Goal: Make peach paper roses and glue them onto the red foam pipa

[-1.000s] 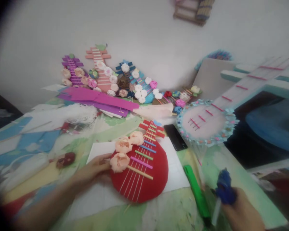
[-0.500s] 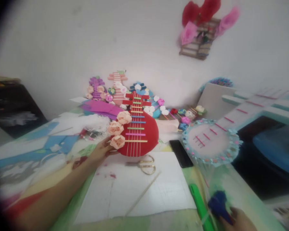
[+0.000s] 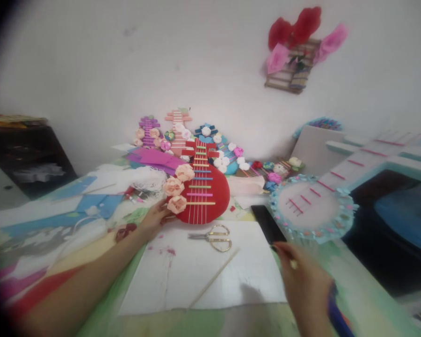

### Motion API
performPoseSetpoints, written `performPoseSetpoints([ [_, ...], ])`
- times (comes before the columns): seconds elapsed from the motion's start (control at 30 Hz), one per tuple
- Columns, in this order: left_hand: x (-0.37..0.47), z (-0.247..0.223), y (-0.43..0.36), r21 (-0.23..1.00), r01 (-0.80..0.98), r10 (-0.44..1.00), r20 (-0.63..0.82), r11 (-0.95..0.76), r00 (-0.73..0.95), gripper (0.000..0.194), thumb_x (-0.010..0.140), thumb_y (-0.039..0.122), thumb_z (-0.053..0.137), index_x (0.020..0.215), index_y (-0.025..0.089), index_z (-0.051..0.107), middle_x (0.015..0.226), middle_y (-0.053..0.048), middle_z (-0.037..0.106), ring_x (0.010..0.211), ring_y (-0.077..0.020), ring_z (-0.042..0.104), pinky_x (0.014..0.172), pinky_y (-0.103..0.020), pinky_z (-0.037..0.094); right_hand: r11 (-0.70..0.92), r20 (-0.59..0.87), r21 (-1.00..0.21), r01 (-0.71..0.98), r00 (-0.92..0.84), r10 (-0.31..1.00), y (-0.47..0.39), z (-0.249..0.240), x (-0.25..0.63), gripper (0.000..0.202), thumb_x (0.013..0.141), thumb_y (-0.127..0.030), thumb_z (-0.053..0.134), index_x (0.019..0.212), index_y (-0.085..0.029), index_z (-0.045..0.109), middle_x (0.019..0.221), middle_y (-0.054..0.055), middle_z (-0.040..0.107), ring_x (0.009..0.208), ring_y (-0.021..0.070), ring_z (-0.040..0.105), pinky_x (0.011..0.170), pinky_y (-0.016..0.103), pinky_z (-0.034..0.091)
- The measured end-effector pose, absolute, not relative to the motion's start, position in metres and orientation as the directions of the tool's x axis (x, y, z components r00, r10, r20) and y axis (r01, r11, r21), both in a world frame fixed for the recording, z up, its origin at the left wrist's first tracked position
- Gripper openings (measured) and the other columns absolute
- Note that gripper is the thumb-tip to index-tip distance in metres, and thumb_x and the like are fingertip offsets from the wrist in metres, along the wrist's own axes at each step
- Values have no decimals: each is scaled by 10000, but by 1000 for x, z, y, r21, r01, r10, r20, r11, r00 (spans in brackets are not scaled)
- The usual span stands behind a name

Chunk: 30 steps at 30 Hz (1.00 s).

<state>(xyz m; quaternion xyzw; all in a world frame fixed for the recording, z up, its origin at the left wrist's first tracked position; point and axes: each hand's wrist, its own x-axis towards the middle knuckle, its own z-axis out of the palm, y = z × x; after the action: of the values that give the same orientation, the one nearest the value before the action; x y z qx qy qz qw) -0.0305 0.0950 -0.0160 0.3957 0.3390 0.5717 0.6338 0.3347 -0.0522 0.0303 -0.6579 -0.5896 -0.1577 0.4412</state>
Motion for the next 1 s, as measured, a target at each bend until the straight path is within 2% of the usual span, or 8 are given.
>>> performPoseSetpoints([
  [0.1,-31,-20,96,884,-466,992,42,20,121,528,668,212,769,1153,190,560,996,-70,702,774,-177,693,703,-311,585,359,706,-462,811,91,703,-16,44,271,157,774,-295,555,704,-201,659,718,34,697,624,173,620,593,272,450],
  [0.23,-33,-24,96,875,-485,990,57,13,129,519,675,200,763,1153,192,561,1021,-75,697,804,-188,696,708,-318,586,550,687,-500,669,-80,722,26,37,215,198,748,-107,467,690,-190,637,685,20,682,607,151,604,591,250,450],
  [0.4,-33,-27,95,879,-477,990,55,15,133,547,674,182,763,1177,204,551,1011,-73,703,818,-198,697,701,-318,588,608,712,-450,654,-148,686,59,15,175,323,774,-26,391,877,-161,666,791,70,649,752,187,570,688,298,450],
  [0.5,-33,-31,95,887,-462,980,95,-3,176,534,685,188,759,1177,205,551,1051,-82,694,849,-204,696,726,-324,585,557,746,-354,751,-132,652,68,3,163,368,807,-123,528,1162,-173,614,951,99,601,873,227,511,758,357,412],
  [0.57,-32,-32,94,894,-447,971,118,-12,210,520,692,192,756,1173,200,557,1074,-89,687,874,-211,692,759,-343,582,522,751,-296,800,-143,644,71,-4,158,442,792,-149,599,1226,-229,585,980,83,570,881,222,484,740,352,372],
  [0.77,-26,-31,89,909,-416,958,126,-8,258,500,697,196,754,1159,179,563,1068,-107,688,885,-225,689,780,-370,577,521,835,-174,836,-156,529,76,-17,153,146,845,-179,603,930,-225,713,837,45,580,839,186,465,699,325,285],
  [0.9,-24,-31,86,914,-406,951,114,13,288,506,697,187,750,1166,175,560,1059,-110,692,884,-228,688,785,-377,574,576,872,-155,803,-162,462,77,-20,156,223,898,-170,521,787,-190,714,726,38,570,756,167,453,674,312,313],
  [1.0,-23,-32,86,910,-415,951,115,14,286,514,685,163,749,1165,179,565,1052,-106,696,890,-230,688,800,-385,568,626,872,-172,761,-177,455,78,-21,160,263,917,-166,469,799,-184,703,752,52,575,768,176,464,688,312,361],
])
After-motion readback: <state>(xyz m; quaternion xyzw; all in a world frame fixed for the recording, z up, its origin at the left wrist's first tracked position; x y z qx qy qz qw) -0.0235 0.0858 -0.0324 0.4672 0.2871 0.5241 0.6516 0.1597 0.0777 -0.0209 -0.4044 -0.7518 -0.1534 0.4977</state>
